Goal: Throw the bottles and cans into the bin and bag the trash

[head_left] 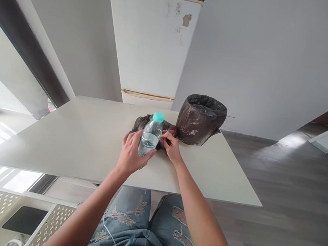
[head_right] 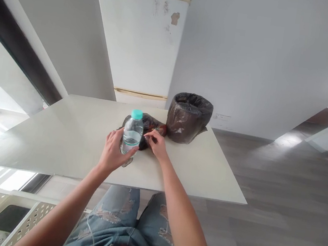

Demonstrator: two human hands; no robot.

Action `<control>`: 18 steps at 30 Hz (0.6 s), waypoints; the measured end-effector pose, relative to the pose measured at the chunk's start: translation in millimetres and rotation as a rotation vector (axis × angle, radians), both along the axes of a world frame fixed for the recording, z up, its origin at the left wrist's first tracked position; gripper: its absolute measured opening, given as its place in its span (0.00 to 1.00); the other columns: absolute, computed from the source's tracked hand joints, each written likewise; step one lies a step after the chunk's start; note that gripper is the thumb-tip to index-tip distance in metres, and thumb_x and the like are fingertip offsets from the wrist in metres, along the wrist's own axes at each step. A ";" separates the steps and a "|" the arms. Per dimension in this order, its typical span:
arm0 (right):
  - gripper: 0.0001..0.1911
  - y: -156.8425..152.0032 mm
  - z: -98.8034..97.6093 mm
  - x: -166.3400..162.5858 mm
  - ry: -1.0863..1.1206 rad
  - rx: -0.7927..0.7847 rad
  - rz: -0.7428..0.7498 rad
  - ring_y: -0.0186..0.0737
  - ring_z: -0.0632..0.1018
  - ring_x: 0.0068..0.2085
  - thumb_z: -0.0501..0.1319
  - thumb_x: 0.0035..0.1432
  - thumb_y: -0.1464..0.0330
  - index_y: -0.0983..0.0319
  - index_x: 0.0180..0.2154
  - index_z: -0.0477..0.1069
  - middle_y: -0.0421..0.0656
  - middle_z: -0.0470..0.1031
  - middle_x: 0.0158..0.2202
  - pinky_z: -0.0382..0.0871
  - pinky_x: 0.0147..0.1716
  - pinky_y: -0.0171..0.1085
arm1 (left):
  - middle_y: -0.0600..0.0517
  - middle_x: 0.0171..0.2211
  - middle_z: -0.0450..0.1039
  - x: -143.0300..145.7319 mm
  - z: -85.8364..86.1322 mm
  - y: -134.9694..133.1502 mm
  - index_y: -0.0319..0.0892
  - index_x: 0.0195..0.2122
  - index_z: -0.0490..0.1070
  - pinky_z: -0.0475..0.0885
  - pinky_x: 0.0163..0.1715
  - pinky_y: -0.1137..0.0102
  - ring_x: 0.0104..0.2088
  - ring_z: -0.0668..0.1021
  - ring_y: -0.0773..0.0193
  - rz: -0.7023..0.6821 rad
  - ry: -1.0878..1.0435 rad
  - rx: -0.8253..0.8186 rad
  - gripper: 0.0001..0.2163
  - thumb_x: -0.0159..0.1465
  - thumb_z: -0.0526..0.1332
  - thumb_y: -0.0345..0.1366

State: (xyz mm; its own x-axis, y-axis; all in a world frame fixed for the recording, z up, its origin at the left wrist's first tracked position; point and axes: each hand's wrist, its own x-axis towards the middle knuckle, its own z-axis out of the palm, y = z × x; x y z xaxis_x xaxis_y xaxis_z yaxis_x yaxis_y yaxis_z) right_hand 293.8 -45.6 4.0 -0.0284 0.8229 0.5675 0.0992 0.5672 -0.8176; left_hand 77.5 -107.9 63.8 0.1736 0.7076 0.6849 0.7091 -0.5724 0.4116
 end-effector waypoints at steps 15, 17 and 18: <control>0.20 -18.0 3.0 8.5 -0.168 0.385 -0.567 0.49 0.72 0.44 0.54 0.71 0.52 0.58 0.49 0.75 0.50 0.69 0.45 0.70 0.42 0.48 | 0.41 0.56 0.75 -212.1 -59.3 126.5 0.43 0.65 0.62 0.73 0.59 0.50 0.56 0.79 0.45 0.570 -0.488 -0.218 0.37 0.57 0.74 0.44; 0.18 -25.5 -2.8 -0.4 -0.360 0.604 -0.578 0.49 0.71 0.41 0.50 0.72 0.57 0.59 0.44 0.75 0.50 0.68 0.41 0.68 0.40 0.48 | 0.41 0.57 0.75 -214.5 -61.3 139.4 0.42 0.64 0.62 0.70 0.62 0.48 0.58 0.77 0.44 0.587 -0.447 -0.219 0.37 0.57 0.74 0.43; 0.16 -29.0 -5.0 -7.2 -0.497 0.709 -0.498 0.47 0.70 0.39 0.50 0.71 0.60 0.59 0.42 0.74 0.48 0.68 0.38 0.67 0.39 0.47 | 0.40 0.57 0.74 -214.2 -62.4 145.3 0.42 0.64 0.63 0.69 0.63 0.48 0.59 0.76 0.43 0.606 -0.423 -0.212 0.36 0.57 0.74 0.43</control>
